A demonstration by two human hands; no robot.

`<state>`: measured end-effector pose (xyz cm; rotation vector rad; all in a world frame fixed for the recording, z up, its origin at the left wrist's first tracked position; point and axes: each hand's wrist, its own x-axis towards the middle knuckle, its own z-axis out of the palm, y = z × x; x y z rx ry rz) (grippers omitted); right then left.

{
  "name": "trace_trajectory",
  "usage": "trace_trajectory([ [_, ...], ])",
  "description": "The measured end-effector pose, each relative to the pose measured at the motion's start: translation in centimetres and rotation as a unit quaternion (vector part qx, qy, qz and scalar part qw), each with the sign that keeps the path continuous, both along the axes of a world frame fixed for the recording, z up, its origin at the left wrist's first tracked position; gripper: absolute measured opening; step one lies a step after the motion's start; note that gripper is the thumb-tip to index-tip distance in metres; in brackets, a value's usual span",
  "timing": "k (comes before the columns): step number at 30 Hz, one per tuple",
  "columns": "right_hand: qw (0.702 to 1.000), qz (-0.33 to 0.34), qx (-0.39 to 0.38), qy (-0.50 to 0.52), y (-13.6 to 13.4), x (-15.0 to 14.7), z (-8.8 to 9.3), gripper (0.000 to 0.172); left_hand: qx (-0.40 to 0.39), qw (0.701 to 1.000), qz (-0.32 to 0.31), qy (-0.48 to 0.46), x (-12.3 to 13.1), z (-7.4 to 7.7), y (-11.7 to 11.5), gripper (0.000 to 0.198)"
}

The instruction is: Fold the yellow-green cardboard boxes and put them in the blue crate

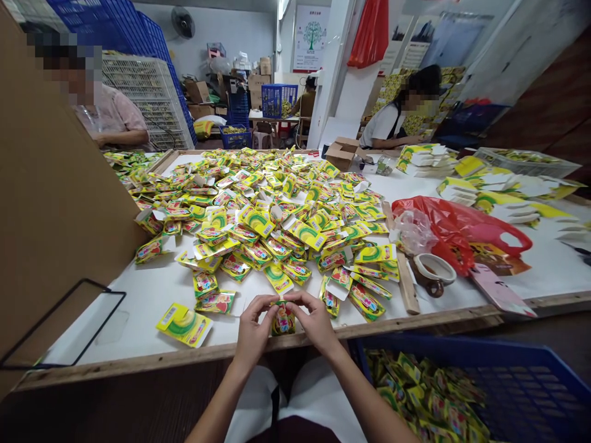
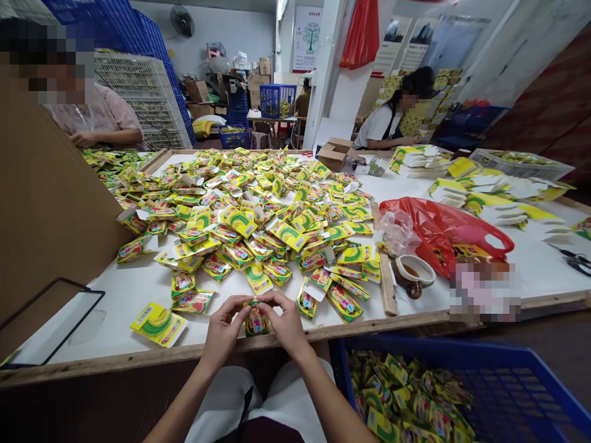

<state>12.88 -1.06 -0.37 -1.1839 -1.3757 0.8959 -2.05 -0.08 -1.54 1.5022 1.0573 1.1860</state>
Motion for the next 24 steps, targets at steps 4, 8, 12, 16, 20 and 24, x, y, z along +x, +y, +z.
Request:
trace_trajectory([
  [4, 0.992, -0.078, 0.018, -0.102, -2.8, 4.7, 3.0, 0.015, -0.045, 0.998, 0.018, -0.029, -0.5, -0.4, -0.1, 0.034],
  [8, 0.942, -0.137, -0.011, -0.306, -6.2, 12.3, 5.7, 0.018, -0.077, 0.997, 0.019, -0.013, -0.5, -0.8, 0.5, 0.027],
  [12, 0.894, -0.128, -0.005, -0.429, -5.5, 13.7, 3.5, 0.021, -0.047, 0.998, 0.002, 0.048, 0.8, -0.6, 0.6, 0.023],
  [16, 0.88, -0.09, -0.037, -0.466, -1.8, 10.6, 0.0, 0.026, -0.003, 0.997, -0.004, 0.074, 1.2, -0.3, 0.0, 0.022],
  [20, 0.893, -0.086, -0.01, -0.442, 0.2, 9.6, -0.8, 0.029, 0.003, 0.997, 0.022, 0.076, 0.3, -0.3, -0.6, 0.021],
  [24, 0.874, -0.134, -0.031, -0.466, 0.5, 10.9, -1.2, 0.026, 0.01, 0.996, 0.027, 0.083, 0.2, -0.4, -0.5, 0.02],
])
